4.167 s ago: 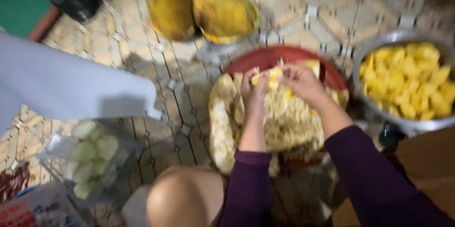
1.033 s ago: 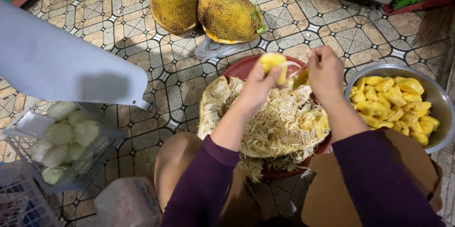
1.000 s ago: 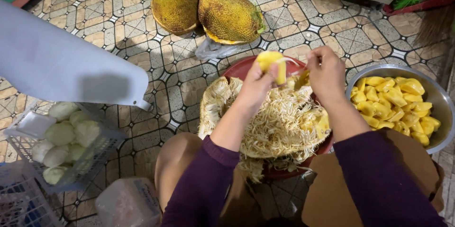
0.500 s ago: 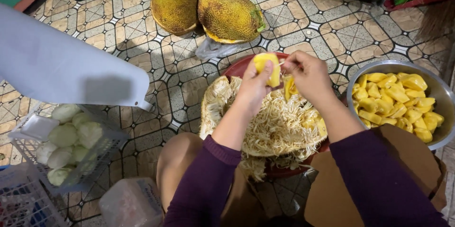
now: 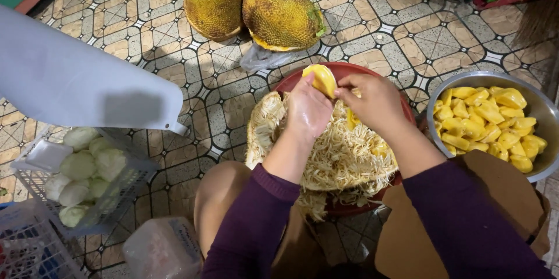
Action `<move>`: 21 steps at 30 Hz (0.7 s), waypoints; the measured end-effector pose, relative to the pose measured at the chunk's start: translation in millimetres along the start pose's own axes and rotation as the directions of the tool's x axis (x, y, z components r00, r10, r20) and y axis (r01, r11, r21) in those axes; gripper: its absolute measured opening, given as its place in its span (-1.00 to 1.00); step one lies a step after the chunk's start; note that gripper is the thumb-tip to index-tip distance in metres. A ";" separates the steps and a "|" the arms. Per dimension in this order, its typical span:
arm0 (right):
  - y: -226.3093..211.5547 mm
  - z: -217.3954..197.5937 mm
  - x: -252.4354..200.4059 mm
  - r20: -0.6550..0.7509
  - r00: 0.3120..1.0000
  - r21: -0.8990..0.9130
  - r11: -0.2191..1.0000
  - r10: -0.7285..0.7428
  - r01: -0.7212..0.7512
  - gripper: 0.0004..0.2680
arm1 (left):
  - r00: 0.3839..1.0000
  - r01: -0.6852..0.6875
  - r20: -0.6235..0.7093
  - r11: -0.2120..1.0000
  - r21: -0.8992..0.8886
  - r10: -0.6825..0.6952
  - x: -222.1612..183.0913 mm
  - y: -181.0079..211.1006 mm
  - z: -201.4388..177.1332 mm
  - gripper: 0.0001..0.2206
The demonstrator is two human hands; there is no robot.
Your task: Manually extracting edible yellow pods from a halved jackfruit and placing them into a large metal bowl.
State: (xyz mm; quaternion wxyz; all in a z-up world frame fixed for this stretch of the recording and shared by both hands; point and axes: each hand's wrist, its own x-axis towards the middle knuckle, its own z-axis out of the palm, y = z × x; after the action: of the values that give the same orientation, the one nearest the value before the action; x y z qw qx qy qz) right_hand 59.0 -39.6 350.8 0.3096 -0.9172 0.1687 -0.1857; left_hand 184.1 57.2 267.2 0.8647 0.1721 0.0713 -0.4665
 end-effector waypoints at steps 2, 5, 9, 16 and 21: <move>11.4 9.9 -1.9 -0.062 0.995 -0.136 0.988 -0.083 0.074 -0.90 | 1.000 0.013 -0.004 1.000 -0.005 -0.013 -7.6 2.1 10.4 -0.54; 27.7 24.3 -1.8 -0.136 0.974 -0.339 0.932 -0.183 0.128 -0.91 | 1.000 0.008 -0.018 1.000 -0.021 -0.009 -15.8 2.3 17.8 -0.55; 34.7 27.7 3.1 -0.207 0.974 -0.272 0.962 -0.089 0.030 -0.91 | 0.999 -0.006 -0.041 0.998 0.065 0.009 -21.8 1.9 27.2 -0.67; 30.3 -17.5 6.5 -0.266 0.950 -0.162 0.964 0.164 -0.212 -0.93 | 0.982 0.153 0.033 0.886 0.438 -0.186 -30.1 0.2 25.5 -0.79; 61.5 -17.8 17.0 -0.368 0.892 -0.272 0.887 0.262 -0.373 -0.94 | 0.915 0.231 0.155 0.799 0.555 -0.372 -42.8 2.2 33.6 -0.75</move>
State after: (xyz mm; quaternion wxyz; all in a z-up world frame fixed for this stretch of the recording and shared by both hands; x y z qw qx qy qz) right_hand 53.9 -102.0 329.2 0.1439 -0.8727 0.3958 -0.2471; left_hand 160.8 79.6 311.1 0.7000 0.3262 -0.1445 -0.6186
